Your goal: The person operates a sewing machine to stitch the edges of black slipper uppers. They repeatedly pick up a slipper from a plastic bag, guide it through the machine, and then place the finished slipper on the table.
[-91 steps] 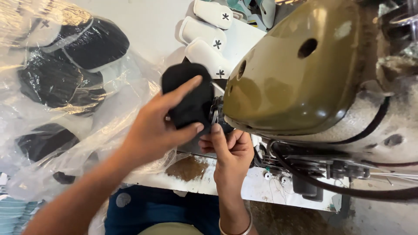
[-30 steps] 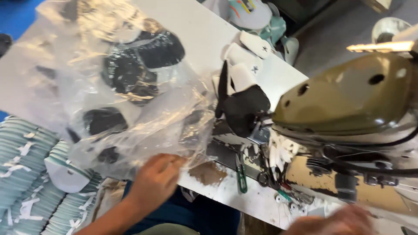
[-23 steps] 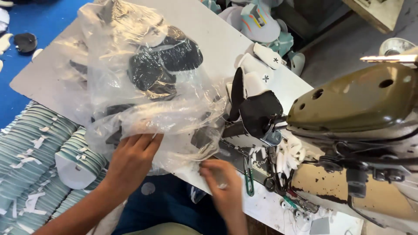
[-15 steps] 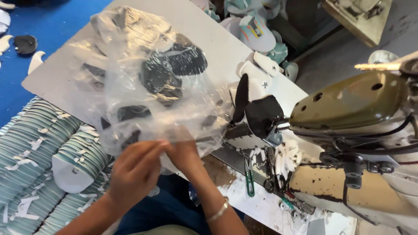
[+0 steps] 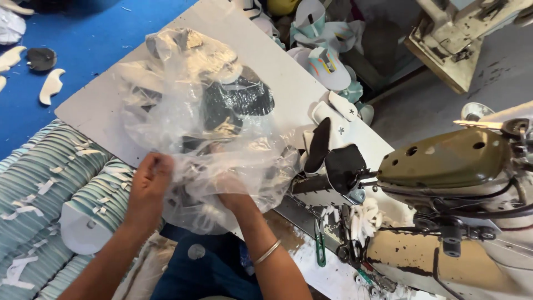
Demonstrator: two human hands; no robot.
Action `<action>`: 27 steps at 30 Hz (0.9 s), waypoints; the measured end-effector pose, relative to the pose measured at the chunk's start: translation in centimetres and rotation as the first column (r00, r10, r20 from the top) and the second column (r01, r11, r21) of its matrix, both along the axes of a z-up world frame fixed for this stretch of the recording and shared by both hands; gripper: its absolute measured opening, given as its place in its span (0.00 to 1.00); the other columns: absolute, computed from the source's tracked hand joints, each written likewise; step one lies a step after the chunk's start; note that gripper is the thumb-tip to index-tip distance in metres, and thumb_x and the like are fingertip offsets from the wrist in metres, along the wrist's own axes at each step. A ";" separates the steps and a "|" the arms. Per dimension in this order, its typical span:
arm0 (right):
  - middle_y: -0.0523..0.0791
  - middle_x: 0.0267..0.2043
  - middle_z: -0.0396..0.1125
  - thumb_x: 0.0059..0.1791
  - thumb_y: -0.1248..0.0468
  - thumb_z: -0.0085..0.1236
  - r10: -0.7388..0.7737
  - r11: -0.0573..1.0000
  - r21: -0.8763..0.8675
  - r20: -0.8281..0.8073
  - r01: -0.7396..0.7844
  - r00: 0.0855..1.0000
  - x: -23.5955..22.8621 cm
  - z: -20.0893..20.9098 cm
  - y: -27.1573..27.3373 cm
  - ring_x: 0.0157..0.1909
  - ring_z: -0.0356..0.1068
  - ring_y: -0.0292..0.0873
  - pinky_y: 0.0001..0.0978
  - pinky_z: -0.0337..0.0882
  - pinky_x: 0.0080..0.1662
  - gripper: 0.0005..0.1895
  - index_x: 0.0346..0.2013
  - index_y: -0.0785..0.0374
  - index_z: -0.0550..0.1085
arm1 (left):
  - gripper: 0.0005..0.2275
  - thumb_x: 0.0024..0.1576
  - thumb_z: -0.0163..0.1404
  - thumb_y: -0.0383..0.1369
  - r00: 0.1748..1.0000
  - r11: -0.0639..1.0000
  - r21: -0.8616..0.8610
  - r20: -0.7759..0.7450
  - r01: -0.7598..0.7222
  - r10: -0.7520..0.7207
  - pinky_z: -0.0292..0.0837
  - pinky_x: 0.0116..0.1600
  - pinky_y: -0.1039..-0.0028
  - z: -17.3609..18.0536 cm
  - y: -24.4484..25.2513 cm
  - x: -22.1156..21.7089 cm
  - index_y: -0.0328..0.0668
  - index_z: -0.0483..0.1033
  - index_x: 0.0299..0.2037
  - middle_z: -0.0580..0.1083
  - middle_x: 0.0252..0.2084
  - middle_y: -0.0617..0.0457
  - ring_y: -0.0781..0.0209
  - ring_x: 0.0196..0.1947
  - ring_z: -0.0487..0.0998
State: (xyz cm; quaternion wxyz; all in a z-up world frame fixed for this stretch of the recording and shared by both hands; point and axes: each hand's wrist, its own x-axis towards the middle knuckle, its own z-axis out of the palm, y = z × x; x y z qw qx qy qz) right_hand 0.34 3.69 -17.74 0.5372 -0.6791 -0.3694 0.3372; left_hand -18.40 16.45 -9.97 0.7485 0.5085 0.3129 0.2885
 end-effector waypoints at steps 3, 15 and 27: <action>0.52 0.63 0.62 0.55 0.58 0.55 0.028 0.984 0.167 -0.452 0.054 0.892 1.6 -6.0 -1.4 0.63 0.63 0.48 0.40 0.63 0.64 0.31 0.68 0.67 0.58 | 0.10 0.67 0.47 0.40 0.975 0.974 -0.218 0.223 0.063 -0.013 0.64 0.41 0.79 1.9 1.2 0.3 0.43 0.70 0.39 0.66 0.34 0.63 0.74 0.35 0.65; 0.49 0.49 0.73 0.42 0.68 0.70 -0.338 0.938 -0.225 -0.432 0.263 0.836 2.2 15.6 -5.7 0.50 0.74 0.45 0.36 0.75 0.54 0.31 0.57 0.69 0.68 | 0.13 0.69 0.51 0.41 0.978 0.972 0.146 -0.077 -0.182 0.195 0.49 0.27 0.82 1.3 4.0 -0.5 0.41 0.67 0.40 0.60 0.26 0.65 0.77 0.23 0.54; 0.56 0.64 0.65 0.45 0.65 0.69 -0.472 0.820 0.127 0.702 0.557 0.534 -4.0 14.3 -13.7 0.61 0.67 0.55 0.41 0.68 0.59 0.16 0.45 0.68 0.78 | 0.21 0.59 0.58 0.30 0.962 0.334 0.931 0.057 -0.149 0.269 0.57 0.68 0.55 5.1 -10.3 -1.3 0.36 0.64 0.60 0.62 0.61 0.38 0.40 0.63 0.63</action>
